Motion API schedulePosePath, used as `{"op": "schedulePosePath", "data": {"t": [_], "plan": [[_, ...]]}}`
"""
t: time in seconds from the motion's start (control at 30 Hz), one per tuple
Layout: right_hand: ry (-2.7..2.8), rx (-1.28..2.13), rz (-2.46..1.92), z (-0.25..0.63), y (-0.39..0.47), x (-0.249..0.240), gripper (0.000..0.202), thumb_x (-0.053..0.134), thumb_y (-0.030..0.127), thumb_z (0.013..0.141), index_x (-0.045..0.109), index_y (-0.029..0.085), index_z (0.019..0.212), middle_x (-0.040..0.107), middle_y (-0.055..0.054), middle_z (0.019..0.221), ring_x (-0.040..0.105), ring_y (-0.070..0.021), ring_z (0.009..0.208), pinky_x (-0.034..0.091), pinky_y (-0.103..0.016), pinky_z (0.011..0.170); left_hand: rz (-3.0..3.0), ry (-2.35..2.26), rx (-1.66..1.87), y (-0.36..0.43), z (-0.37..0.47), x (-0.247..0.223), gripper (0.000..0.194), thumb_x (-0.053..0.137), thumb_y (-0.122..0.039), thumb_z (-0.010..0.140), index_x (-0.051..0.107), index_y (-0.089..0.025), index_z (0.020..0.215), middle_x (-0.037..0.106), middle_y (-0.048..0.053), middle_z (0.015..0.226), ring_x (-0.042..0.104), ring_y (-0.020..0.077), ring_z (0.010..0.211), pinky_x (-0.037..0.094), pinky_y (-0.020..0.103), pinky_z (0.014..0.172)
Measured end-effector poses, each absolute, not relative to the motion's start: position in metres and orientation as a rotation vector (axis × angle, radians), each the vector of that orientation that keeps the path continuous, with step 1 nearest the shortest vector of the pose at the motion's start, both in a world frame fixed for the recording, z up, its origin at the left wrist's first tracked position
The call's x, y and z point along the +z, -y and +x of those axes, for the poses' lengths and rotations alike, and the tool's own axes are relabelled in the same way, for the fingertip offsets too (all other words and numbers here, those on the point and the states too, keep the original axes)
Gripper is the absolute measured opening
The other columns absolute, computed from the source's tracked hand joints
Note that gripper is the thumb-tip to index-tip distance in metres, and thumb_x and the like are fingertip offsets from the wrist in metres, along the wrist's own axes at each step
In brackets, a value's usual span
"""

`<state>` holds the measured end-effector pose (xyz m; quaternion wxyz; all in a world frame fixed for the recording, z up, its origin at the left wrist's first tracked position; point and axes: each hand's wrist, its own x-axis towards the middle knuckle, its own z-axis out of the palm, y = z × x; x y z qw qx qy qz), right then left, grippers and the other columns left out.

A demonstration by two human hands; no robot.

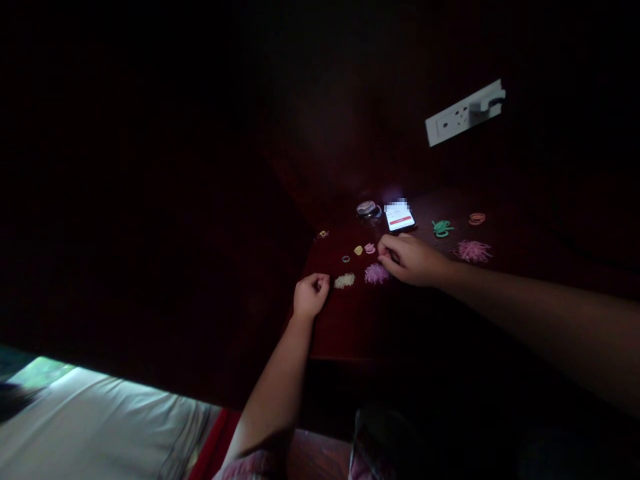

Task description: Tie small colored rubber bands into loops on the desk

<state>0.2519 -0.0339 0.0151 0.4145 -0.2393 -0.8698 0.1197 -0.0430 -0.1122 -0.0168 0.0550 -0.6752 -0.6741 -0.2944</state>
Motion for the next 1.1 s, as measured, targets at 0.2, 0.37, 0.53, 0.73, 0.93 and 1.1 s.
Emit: {"op": "schedulePosePath", "data": {"t": [0.2,0.37,0.53,0.73,0.93,1.1], "plan": [[2.198,0.292,-0.621,0.252,0.037,0.017,0.004,0.05,0.018,0.084,0.048,0.021,0.081,0.055,0.0,0.068,0.049,-0.0168,0.066,0.032,-0.028,0.064,-1.916,2.138,-0.875,0.072,-0.071,-0.025,0.021,0.053,-0.024,0.088,0.068,-0.016,0.101,0.071,0.008,0.099,0.067,0.0189,0.091,0.052,0.031,0.086],[2.215,0.265,-0.529,0.252,0.036,0.018,0.006,0.049,0.016,0.084,0.048,0.022,0.083,0.057,0.001,0.069,0.05,-0.0166,0.065,0.033,-0.029,0.066,-1.901,2.161,-0.801,0.02,-0.087,-0.025,0.025,0.058,-0.026,0.084,0.068,-0.015,0.105,0.067,0.012,0.116,0.06,0.0262,0.112,0.044,0.041,0.104],[2.215,0.219,-0.536,0.253,0.031,0.014,0.007,0.05,0.016,0.083,0.049,0.022,0.086,0.058,0.0,0.071,0.05,-0.0167,0.063,0.033,-0.03,0.065,-1.961,2.132,-0.756,-0.027,-0.104,-0.029,0.031,0.057,-0.027,0.084,0.067,-0.014,0.11,0.06,0.013,0.131,0.054,0.027,0.125,0.038,0.04,0.112],[2.225,0.234,-0.609,0.253,0.03,0.011,0.006,0.049,0.018,0.084,0.051,0.022,0.088,0.06,-0.002,0.073,0.05,-0.0181,0.065,0.034,-0.032,0.064,-2.088,2.047,-0.691,-0.081,-0.12,-0.029,0.046,0.06,-0.028,0.083,0.06,-0.013,0.126,0.048,0.013,0.146,0.042,0.0265,0.137,0.03,0.038,0.118],[2.221,0.253,-0.684,0.254,0.03,0.009,0.008,0.049,0.017,0.085,0.054,0.021,0.089,0.062,-0.004,0.076,0.05,-0.0188,0.067,0.035,-0.033,0.063,-2.148,2.048,-0.645,-0.12,-0.127,-0.03,0.044,0.061,-0.03,0.082,0.064,-0.008,0.119,0.056,0.019,0.137,0.047,0.0295,0.133,0.033,0.039,0.115],[2.233,0.27,-0.675,0.253,0.031,0.008,0.011,0.049,0.017,0.082,0.055,0.021,0.091,0.061,-0.004,0.076,0.05,-0.0168,0.063,0.036,-0.033,0.063,-2.131,2.039,-0.665,-0.126,-0.128,-0.031,0.042,0.059,-0.031,0.081,0.065,-0.009,0.117,0.064,0.017,0.125,0.056,0.0266,0.122,0.039,0.037,0.11]]}}
